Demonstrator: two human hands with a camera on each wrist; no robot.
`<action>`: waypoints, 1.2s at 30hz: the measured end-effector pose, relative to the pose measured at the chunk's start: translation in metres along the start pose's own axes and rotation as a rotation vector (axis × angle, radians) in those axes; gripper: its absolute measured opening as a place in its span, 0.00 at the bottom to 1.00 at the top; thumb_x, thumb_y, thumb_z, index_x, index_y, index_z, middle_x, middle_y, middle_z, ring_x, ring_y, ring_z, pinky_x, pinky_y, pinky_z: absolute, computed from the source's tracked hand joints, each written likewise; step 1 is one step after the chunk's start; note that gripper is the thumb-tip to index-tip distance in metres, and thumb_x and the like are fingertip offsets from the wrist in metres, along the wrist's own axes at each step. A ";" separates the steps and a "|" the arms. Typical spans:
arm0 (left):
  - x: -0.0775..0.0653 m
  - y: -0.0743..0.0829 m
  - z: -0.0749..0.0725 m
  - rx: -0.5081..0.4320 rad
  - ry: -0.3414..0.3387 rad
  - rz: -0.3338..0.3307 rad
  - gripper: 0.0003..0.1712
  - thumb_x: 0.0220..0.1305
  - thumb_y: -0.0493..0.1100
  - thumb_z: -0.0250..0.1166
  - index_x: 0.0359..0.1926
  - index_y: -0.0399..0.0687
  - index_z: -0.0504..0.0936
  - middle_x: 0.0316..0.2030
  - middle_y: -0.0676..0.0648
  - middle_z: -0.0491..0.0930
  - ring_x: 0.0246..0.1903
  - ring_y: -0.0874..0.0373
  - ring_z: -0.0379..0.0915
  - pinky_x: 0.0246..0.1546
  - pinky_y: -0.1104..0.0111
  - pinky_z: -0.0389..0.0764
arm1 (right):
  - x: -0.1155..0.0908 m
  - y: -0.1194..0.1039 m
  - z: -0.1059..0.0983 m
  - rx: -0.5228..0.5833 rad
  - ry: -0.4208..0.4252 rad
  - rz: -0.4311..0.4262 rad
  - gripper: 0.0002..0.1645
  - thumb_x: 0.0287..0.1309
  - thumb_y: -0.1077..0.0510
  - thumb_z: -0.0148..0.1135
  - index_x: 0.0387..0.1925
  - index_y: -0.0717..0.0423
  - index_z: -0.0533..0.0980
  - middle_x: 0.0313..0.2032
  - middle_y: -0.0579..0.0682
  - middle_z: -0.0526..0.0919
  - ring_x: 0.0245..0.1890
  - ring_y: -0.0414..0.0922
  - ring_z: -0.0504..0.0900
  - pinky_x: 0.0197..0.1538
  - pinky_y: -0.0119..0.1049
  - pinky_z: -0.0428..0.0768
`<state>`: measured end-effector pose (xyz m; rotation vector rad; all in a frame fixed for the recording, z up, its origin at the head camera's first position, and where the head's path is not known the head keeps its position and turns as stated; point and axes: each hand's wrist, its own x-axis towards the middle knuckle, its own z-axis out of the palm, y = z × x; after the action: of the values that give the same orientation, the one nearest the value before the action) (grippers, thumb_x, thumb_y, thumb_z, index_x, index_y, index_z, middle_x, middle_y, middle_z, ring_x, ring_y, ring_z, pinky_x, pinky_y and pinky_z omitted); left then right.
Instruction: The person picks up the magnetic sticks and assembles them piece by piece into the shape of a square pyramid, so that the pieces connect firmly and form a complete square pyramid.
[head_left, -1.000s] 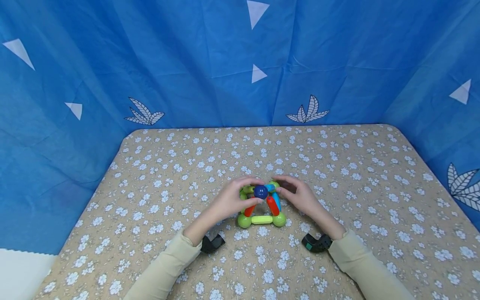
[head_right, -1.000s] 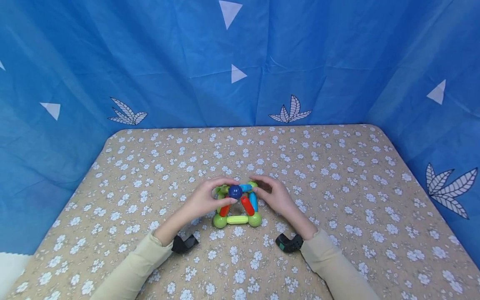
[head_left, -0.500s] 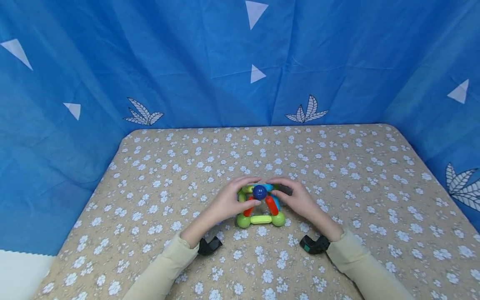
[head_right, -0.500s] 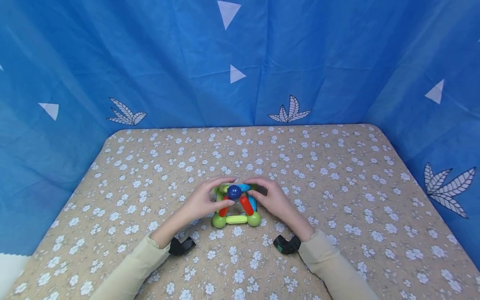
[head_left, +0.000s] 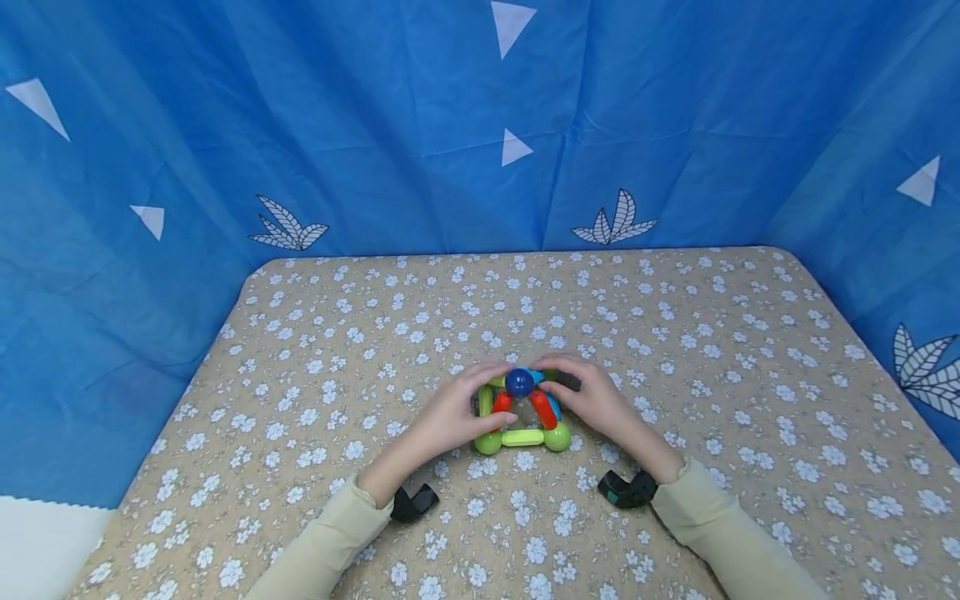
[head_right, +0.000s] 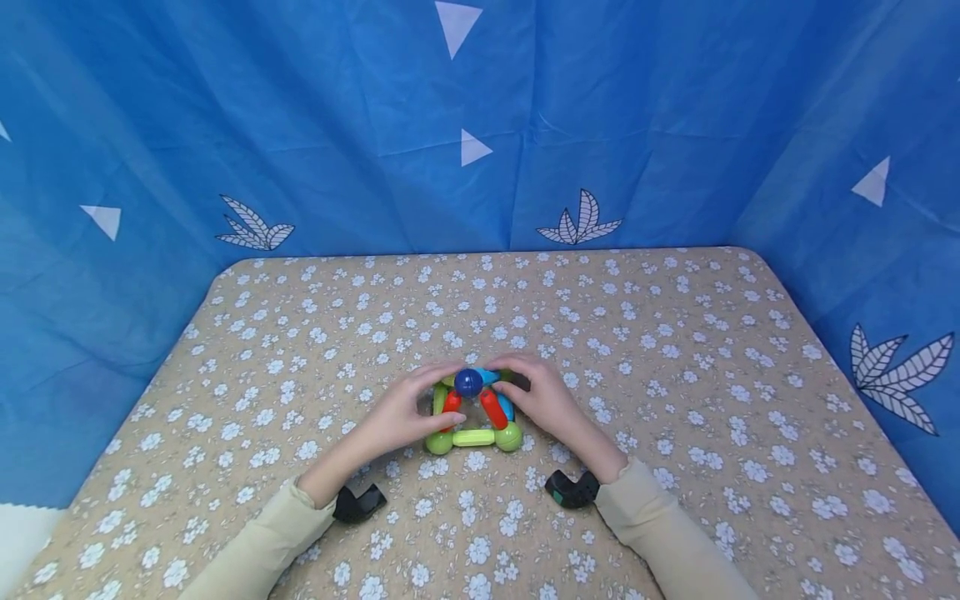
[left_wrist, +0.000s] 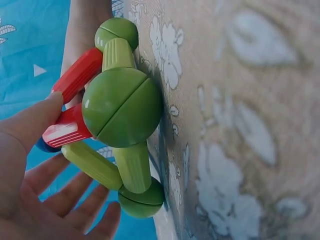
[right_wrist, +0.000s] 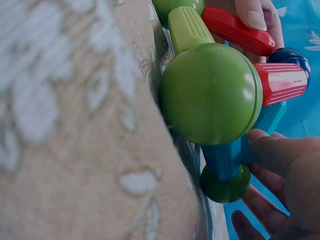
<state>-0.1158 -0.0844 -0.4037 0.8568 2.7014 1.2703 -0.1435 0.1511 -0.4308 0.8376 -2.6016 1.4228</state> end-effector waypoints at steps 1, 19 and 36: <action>-0.001 0.000 0.000 -0.003 0.017 -0.006 0.37 0.51 0.48 0.73 0.62 0.46 0.71 0.60 0.45 0.67 0.59 0.51 0.63 0.55 0.55 0.68 | 0.000 0.000 0.000 0.004 0.001 0.003 0.16 0.56 0.64 0.65 0.48 0.54 0.80 0.49 0.49 0.79 0.54 0.49 0.73 0.56 0.48 0.70; -0.006 -0.002 0.000 -0.230 -0.055 -0.147 0.13 0.60 0.45 0.66 0.42 0.42 0.84 0.33 0.53 0.82 0.31 0.63 0.76 0.32 0.70 0.79 | -0.011 -0.006 -0.023 0.220 -0.322 0.151 0.12 0.63 0.57 0.59 0.45 0.59 0.80 0.37 0.47 0.80 0.31 0.46 0.73 0.32 0.35 0.74; -0.004 -0.001 -0.004 -0.187 -0.051 -0.102 0.12 0.59 0.43 0.67 0.42 0.43 0.84 0.31 0.56 0.82 0.31 0.65 0.76 0.32 0.70 0.79 | -0.009 -0.010 -0.017 0.203 -0.299 0.158 0.10 0.60 0.55 0.62 0.42 0.55 0.81 0.32 0.45 0.78 0.30 0.46 0.71 0.30 0.33 0.70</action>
<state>-0.1145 -0.0899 -0.4025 0.7112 2.5028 1.4291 -0.1345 0.1640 -0.4159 0.9528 -2.8293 1.7517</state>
